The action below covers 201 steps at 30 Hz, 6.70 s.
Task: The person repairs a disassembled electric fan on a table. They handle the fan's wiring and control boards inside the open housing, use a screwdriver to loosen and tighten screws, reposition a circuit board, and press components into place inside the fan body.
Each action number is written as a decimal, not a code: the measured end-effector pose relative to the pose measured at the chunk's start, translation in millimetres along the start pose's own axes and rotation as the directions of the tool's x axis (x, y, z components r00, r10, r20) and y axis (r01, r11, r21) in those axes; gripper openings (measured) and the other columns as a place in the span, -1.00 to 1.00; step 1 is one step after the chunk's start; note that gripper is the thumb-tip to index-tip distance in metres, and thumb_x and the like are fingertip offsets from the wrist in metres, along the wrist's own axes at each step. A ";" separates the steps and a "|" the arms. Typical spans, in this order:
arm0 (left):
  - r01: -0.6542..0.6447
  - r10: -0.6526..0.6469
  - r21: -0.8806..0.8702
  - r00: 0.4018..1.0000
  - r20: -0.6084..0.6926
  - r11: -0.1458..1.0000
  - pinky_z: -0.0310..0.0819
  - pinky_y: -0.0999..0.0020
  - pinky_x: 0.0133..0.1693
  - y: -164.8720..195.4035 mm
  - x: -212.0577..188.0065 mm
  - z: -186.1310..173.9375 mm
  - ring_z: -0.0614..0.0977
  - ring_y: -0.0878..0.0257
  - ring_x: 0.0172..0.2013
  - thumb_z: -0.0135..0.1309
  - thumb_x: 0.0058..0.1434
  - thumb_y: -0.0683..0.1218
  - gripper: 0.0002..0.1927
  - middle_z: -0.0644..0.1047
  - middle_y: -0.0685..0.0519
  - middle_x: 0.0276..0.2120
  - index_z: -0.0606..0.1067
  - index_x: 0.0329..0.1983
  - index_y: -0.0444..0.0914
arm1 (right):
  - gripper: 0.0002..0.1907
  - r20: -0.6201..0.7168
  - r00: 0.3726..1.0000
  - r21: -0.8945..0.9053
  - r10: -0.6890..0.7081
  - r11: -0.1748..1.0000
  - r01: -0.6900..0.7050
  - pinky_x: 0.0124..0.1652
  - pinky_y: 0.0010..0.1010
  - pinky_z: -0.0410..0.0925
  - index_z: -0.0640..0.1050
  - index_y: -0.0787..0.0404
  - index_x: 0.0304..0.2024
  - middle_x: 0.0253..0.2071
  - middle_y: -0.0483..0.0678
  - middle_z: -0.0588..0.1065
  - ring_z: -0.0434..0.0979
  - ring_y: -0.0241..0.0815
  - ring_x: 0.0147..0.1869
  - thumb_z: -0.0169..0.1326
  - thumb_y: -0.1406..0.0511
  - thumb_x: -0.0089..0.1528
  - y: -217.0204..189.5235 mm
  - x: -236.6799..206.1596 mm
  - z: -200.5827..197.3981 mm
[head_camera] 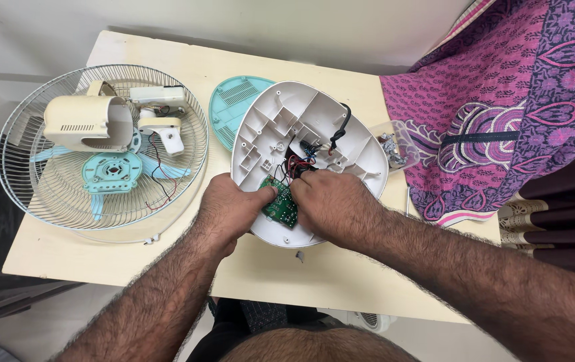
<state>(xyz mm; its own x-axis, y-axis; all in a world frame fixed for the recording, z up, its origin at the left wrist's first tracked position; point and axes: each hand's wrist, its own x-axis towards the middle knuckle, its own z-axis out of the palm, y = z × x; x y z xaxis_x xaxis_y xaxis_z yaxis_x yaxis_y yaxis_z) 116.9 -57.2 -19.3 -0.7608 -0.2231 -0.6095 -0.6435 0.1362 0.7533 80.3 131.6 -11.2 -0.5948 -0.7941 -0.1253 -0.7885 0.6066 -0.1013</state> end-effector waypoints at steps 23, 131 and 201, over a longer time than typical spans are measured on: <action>-0.027 0.026 0.051 0.999 0.020 0.998 0.68 0.23 -0.35 1.5 0.5 -2.1 0.76 0.14 -0.36 0.30 0.04 -0.12 -0.61 0.69 -0.12 -0.32 0.58 -0.09 -0.43 | -0.83 0.128 0.989 -0.049 -0.070 0.996 0.077 -0.17 -0.13 0.54 0.53 0.19 -0.22 -0.30 -0.03 0.53 0.64 -0.05 -0.13 0.11 0.24 0.22 7.0 6.8 -7.9; -0.015 0.014 0.205 1.000 0.008 0.979 0.68 0.25 -0.44 24.8 1.7 -9.8 0.75 0.14 -0.43 0.32 0.05 -0.07 -0.59 0.68 -0.14 -0.36 0.57 -0.12 -0.44 | -0.85 -0.093 0.974 0.480 0.206 0.866 -0.138 -0.16 -0.18 0.49 0.48 0.18 -0.30 -0.33 -0.04 0.50 0.60 -0.07 -0.20 0.16 0.28 0.13 -7.4 -7.7 -15.7; -0.010 0.010 0.104 1.000 -0.003 0.995 0.67 0.24 -0.48 19.8 -3.3 11.1 0.72 0.14 -0.46 0.31 0.05 -0.05 -0.57 0.65 -0.11 -0.36 0.53 -0.11 -0.42 | -0.83 0.101 0.918 0.409 0.384 0.825 -0.390 -0.01 -0.11 0.47 0.49 0.23 -0.27 -0.26 0.07 0.51 0.61 0.04 -0.10 0.10 0.25 0.23 -29.6 4.1 -13.6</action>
<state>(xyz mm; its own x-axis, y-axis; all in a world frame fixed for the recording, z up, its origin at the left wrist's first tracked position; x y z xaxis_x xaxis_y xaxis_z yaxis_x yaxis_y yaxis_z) 105.8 -43.1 -5.1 -0.7672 -0.2242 -0.6009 -0.6411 0.2383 0.7296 99.1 109.9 4.8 -0.8329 -0.4919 -0.2537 -0.3545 0.8261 -0.4381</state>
